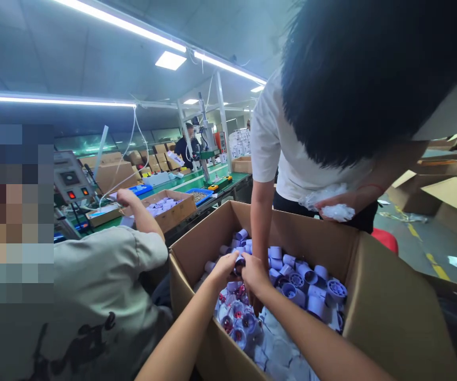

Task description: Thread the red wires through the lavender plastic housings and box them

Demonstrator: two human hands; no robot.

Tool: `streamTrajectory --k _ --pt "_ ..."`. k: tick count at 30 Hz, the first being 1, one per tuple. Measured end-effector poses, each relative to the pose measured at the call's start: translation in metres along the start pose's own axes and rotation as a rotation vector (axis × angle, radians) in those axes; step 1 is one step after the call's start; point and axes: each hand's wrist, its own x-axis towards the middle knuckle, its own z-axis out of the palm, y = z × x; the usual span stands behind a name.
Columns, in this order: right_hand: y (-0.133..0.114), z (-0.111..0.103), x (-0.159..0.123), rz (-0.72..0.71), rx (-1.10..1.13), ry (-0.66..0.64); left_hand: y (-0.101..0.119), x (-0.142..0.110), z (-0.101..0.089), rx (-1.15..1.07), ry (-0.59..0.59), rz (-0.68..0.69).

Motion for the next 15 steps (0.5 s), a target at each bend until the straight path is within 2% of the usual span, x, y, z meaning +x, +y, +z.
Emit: streamTrajectory --k 3,8,12,15 --pt "0.000 -0.006 -0.001 -0.010 -0.008 -0.053 0.003 -0.004 0.001 0.082 -0.002 0.018" --pt "0.004 -0.025 0.002 -0.004 -0.059 -0.160 0.007 -0.008 0.001 0.201 -0.075 0.011" --pt "0.003 -0.031 0.003 0.024 -0.134 -0.175 0.008 -0.008 0.003 0.235 -0.101 0.034" --pt "-0.001 -0.027 0.002 0.041 -0.181 -0.157 0.007 -0.006 0.004 0.243 -0.071 0.052"
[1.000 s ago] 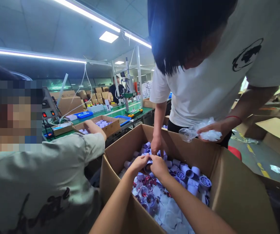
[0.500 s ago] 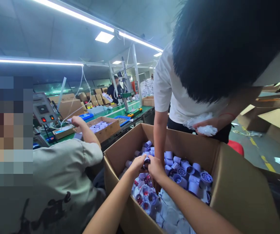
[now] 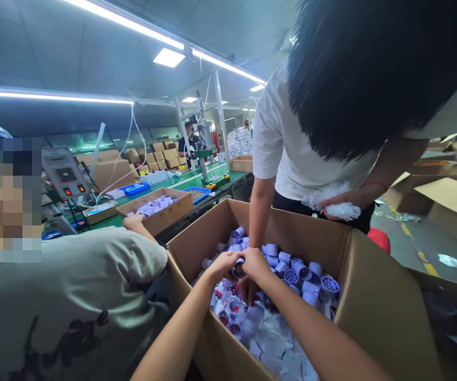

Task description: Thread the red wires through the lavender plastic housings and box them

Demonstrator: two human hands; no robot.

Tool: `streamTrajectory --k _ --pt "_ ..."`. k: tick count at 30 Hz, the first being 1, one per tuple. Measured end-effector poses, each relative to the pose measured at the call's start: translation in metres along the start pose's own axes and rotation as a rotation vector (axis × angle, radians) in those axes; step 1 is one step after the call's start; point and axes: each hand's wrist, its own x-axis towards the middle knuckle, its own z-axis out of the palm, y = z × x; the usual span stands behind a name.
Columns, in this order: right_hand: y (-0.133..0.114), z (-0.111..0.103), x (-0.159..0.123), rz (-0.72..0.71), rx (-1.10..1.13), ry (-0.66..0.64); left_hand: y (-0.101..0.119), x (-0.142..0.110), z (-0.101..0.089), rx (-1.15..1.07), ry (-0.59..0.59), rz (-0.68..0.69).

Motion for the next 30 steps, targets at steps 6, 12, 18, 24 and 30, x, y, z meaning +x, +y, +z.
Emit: streamTrajectory --k 6,12,18,24,30 --pt "-0.008 0.014 -0.002 0.016 -0.024 0.068 -0.005 0.001 0.000 0.004 0.081 -0.031" --pt "-0.007 0.019 -0.003 0.009 0.017 0.127 -0.006 -0.001 0.000 -0.023 0.092 -0.083" --pt "-0.005 0.021 -0.003 0.005 0.049 0.172 -0.006 0.000 0.001 -0.040 0.118 -0.100" --pt "-0.006 0.023 -0.005 0.010 0.016 0.181 -0.009 0.003 -0.002 -0.012 0.118 -0.092" --pt "-0.011 0.017 -0.011 0.004 -0.033 0.166 -0.014 0.006 -0.002 0.038 0.094 -0.070"
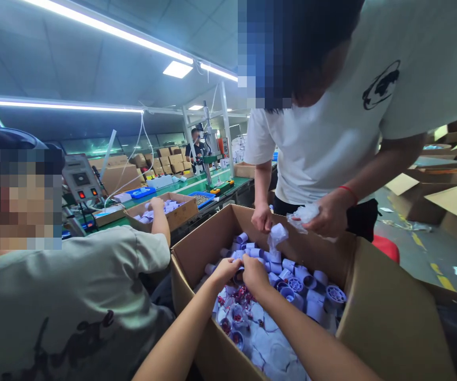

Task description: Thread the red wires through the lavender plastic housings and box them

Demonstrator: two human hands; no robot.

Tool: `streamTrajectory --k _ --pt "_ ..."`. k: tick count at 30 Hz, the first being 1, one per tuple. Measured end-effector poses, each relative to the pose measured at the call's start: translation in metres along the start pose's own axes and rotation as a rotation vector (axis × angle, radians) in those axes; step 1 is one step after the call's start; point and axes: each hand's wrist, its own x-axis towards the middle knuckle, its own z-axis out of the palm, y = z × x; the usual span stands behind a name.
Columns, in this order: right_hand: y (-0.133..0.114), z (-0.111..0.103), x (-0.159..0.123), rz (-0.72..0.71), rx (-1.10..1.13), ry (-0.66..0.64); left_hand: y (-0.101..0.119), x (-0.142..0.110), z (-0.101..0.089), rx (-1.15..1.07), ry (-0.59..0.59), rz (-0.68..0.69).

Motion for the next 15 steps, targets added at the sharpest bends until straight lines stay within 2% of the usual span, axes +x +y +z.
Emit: streamTrajectory --k 6,15 --pt "-0.007 0.003 -0.003 -0.018 0.019 0.039 0.002 0.000 -0.003 0.021 -0.001 -0.013" --pt "0.002 0.012 0.006 -0.096 0.118 0.047 0.009 0.002 -0.003 -0.014 0.031 -0.061"
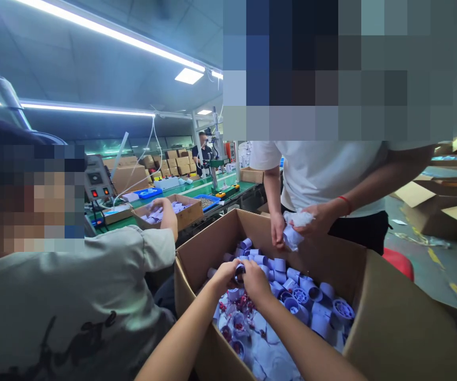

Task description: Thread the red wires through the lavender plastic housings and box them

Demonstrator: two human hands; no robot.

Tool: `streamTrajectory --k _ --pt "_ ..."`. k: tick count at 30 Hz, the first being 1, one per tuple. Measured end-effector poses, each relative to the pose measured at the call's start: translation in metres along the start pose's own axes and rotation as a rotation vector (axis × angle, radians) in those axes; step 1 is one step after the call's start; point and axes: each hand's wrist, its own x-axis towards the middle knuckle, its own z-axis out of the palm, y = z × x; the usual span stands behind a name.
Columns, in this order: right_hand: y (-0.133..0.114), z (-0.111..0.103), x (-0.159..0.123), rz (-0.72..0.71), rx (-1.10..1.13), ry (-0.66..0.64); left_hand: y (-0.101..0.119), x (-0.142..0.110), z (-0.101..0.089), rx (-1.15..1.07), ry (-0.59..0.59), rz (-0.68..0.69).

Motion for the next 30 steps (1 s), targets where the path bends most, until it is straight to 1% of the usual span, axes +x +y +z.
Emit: streamTrajectory --k 3,7,11,15,19,25,27,30 --pt "0.001 0.000 0.001 -0.022 0.025 -0.004 0.002 -0.001 -0.001 0.022 0.007 0.011" --pt "0.005 -0.006 0.006 -0.050 0.075 -0.046 0.003 -0.006 -0.004 0.094 -0.007 0.050" --pt "0.012 -0.010 0.010 -0.007 0.071 -0.091 0.001 -0.006 -0.002 0.166 -0.011 0.084" --pt "0.014 -0.007 0.009 0.045 0.043 -0.088 -0.001 -0.004 0.001 0.230 -0.012 0.096" --pt "0.009 0.001 0.005 0.049 0.022 -0.064 -0.003 -0.004 -0.002 0.269 -0.009 0.094" --pt "0.010 0.010 0.004 0.044 0.020 -0.086 -0.007 -0.001 -0.005 0.275 -0.001 0.071" --pt "0.012 0.008 0.009 0.032 0.055 -0.100 -0.005 0.000 -0.005 0.246 -0.011 0.071" --pt "0.016 0.000 0.018 -0.034 0.160 -0.123 0.000 -0.003 -0.005 0.170 -0.056 0.084"
